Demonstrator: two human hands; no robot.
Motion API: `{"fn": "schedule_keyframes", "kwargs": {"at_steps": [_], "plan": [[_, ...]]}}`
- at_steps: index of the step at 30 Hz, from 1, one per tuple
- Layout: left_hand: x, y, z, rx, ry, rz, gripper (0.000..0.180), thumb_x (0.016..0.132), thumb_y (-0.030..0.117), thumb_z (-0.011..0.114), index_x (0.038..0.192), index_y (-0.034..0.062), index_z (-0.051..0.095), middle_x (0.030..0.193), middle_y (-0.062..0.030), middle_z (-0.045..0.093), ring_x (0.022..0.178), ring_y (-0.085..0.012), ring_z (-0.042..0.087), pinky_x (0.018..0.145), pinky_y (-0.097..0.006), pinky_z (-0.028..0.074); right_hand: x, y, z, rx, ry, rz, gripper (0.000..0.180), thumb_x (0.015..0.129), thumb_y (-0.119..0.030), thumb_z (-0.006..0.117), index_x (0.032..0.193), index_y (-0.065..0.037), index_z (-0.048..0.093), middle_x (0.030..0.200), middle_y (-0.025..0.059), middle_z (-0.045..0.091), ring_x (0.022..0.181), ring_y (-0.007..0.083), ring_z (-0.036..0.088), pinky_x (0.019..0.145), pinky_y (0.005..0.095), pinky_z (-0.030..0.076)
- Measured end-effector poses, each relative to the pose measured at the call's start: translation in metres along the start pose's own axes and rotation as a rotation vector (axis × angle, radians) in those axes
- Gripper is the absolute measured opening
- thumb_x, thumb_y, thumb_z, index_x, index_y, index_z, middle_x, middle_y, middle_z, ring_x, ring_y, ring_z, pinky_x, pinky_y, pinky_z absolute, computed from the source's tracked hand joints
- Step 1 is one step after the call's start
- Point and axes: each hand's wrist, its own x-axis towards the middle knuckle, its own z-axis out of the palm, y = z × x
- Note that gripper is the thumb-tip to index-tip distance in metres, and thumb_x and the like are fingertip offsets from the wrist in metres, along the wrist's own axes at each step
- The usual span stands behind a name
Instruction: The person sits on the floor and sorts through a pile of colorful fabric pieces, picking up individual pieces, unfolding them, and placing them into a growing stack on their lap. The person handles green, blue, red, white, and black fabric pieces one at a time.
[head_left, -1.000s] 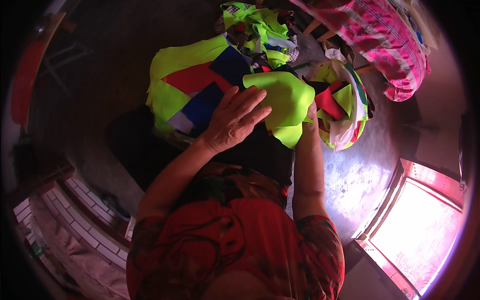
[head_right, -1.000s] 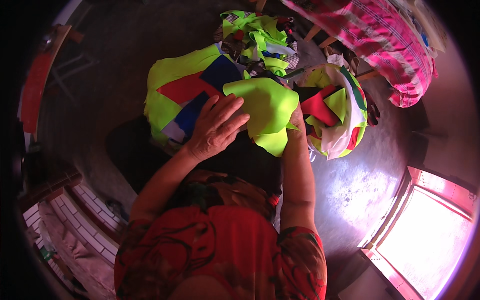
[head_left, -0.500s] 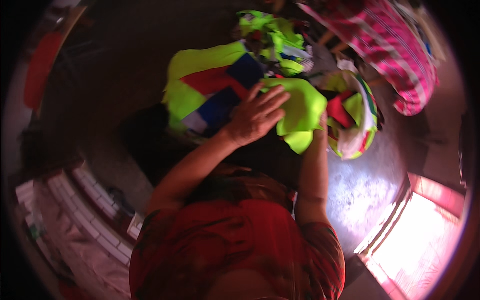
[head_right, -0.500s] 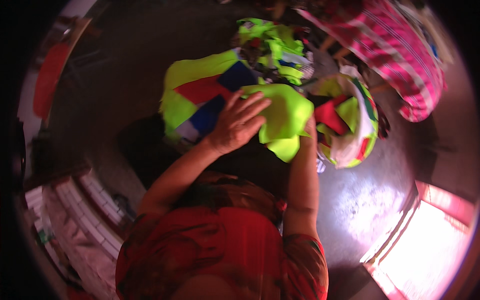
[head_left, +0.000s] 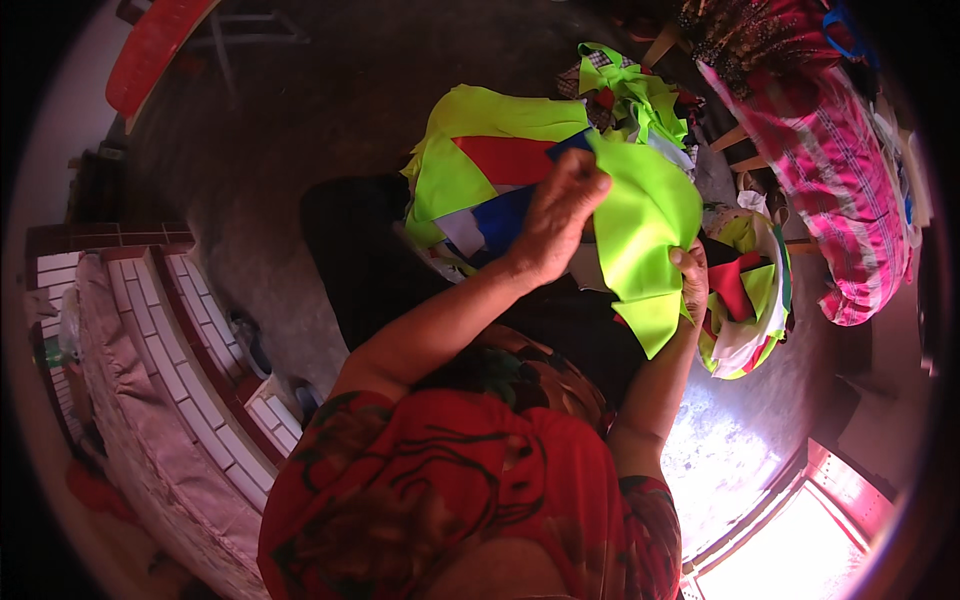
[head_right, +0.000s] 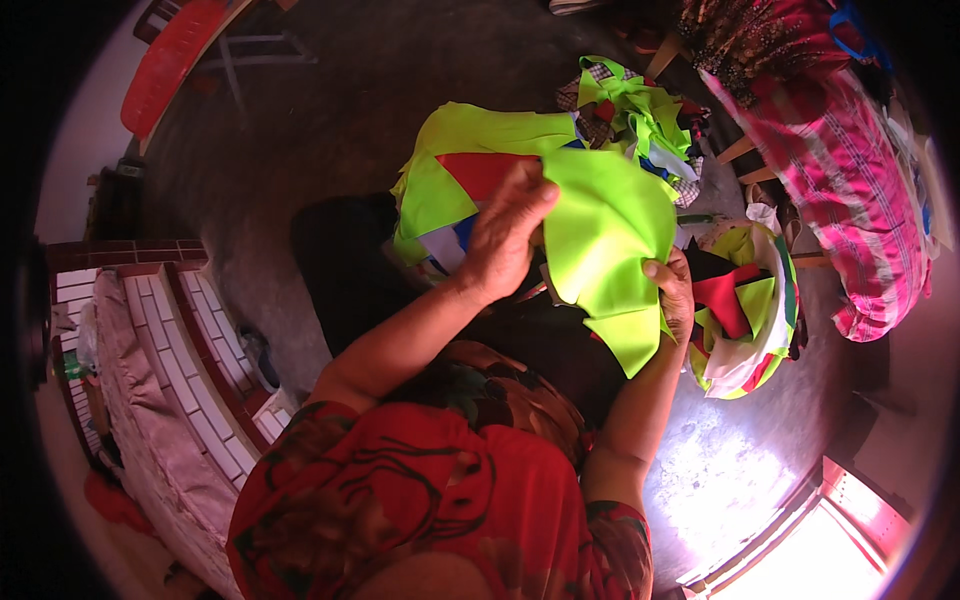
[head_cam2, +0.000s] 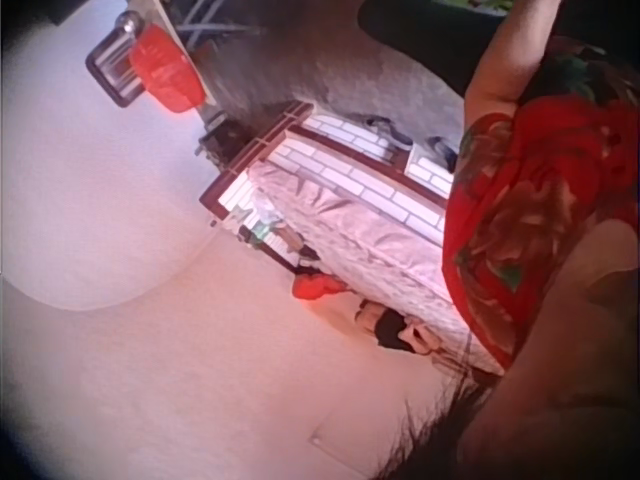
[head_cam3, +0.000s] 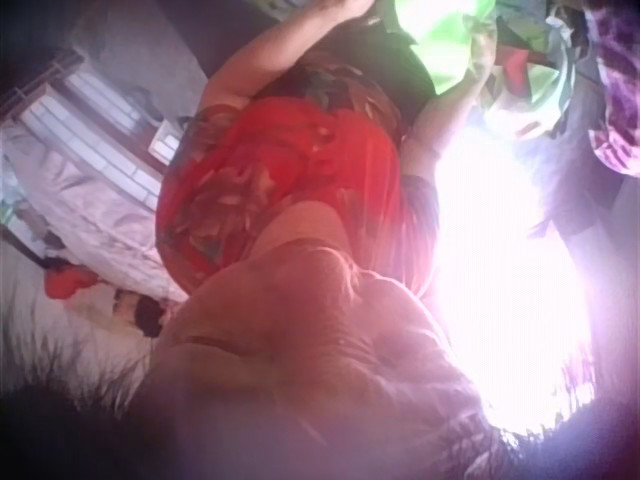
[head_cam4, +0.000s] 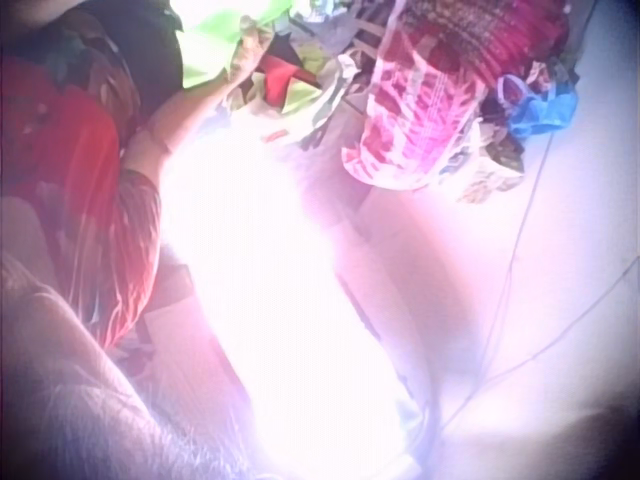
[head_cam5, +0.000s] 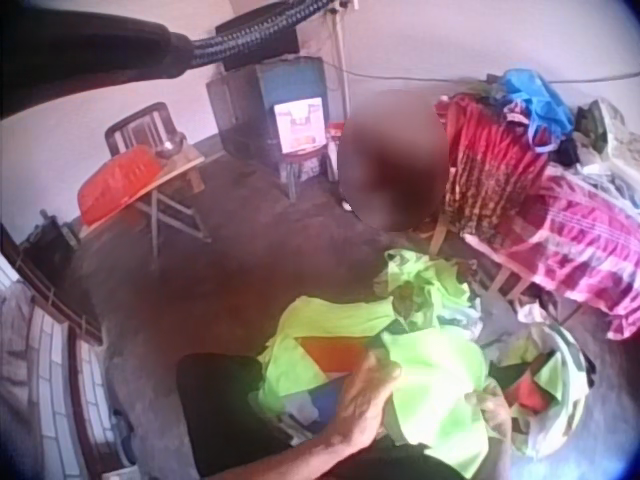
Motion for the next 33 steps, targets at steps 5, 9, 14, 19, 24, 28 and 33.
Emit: {"fn": "schedule_keyframes", "kwargs": {"at_steps": [5, 9, 14, 19, 24, 28, 33], "plan": [[-0.004, -0.003, -0.031, -0.123, 0.092, -0.017, 0.018, 0.094, 0.021, 0.058, 0.104, 0.0081, 0.05, 0.095, 0.0002, 0.053, 0.089, -0.0083, 0.052, 0.083, -0.026, 0.043, 0.0, -0.009, 0.02, -0.027, -0.145, 0.083, 0.05, 0.067, -0.011, 0.068, 0.113, 0.006, 0.058, 0.094, 0.0101, 0.067, 0.078, 0.016, 0.065, 0.075, 0.0275, 0.053], [-0.008, 0.003, -0.036, -0.113, 0.074, -0.019, 0.016, 0.095, 0.021, 0.057, 0.101, 0.0091, 0.048, 0.094, 0.0012, 0.053, 0.086, -0.006, 0.052, 0.075, -0.023, 0.046, 0.001, -0.011, 0.03, 0.001, -0.179, 0.089, 0.048, 0.066, -0.009, 0.068, 0.111, 0.006, 0.059, 0.094, 0.0112, 0.067, 0.08, 0.0172, 0.066, 0.077, 0.0291, 0.054], [0.0, 0.008, -0.046, 0.033, 0.116, 0.09, 0.021, 0.095, 0.024, 0.057, 0.107, 0.0087, 0.05, 0.098, 0.002, 0.053, 0.09, -0.0066, 0.049, 0.082, -0.024, 0.043, 0.009, -0.014, 0.045, -0.138, -0.135, 0.139, 0.036, 0.074, -0.009, 0.074, 0.105, 0.002, 0.059, 0.093, 0.0077, 0.066, 0.079, 0.013, 0.064, 0.074, 0.0263, 0.053], [0.009, 0.034, -0.069, 0.121, 0.264, 0.221, 0.023, 0.095, 0.027, 0.056, 0.109, 0.0087, 0.051, 0.101, -0.0003, 0.056, 0.094, -0.0088, 0.05, 0.088, -0.027, 0.041, 0.016, -0.006, 0.027, -0.263, -0.212, 0.109, 0.031, 0.071, -0.005, 0.076, 0.097, -0.003, 0.059, 0.09, 0.0013, 0.064, 0.08, 0.009, 0.06, 0.074, 0.0231, 0.048], [0.03, 0.071, -0.092, 0.127, 0.308, 0.386, 0.026, 0.094, 0.028, 0.058, 0.109, 0.0076, 0.049, 0.096, -0.0011, 0.055, 0.088, -0.0096, 0.053, 0.081, -0.026, 0.047, 0.014, -0.006, 0.025, -0.182, -0.258, 0.106, 0.031, 0.07, -0.002, 0.075, 0.096, -0.004, 0.059, 0.089, 0.0018, 0.064, 0.08, 0.0096, 0.06, 0.074, 0.0231, 0.048], [0.048, 0.088, -0.098, 0.108, 0.27, 0.363, 0.021, 0.097, 0.021, 0.052, 0.113, 0.0072, 0.05, 0.111, -0.0045, 0.059, 0.104, -0.0152, 0.056, 0.089, -0.033, 0.047, 0.015, -0.006, 0.027, -0.157, -0.251, 0.115, 0.025, 0.07, 0.003, 0.071, 0.089, -0.003, 0.057, 0.086, 0.0026, 0.063, 0.076, 0.0087, 0.059, 0.072, 0.0214, 0.048], [0.055, 0.1, -0.074, -0.058, 0.106, 0.355, 0.02, 0.098, 0.019, 0.049, 0.114, 0.0069, 0.05, 0.114, -0.005, 0.058, 0.106, -0.0166, 0.056, 0.091, -0.033, 0.047, 0.014, -0.007, 0.026, -0.164, -0.239, 0.101, 0.023, 0.07, 0.002, 0.071, 0.087, -0.004, 0.056, 0.086, 0.0024, 0.062, 0.077, 0.0083, 0.059, 0.071, 0.0207, 0.047]]}}
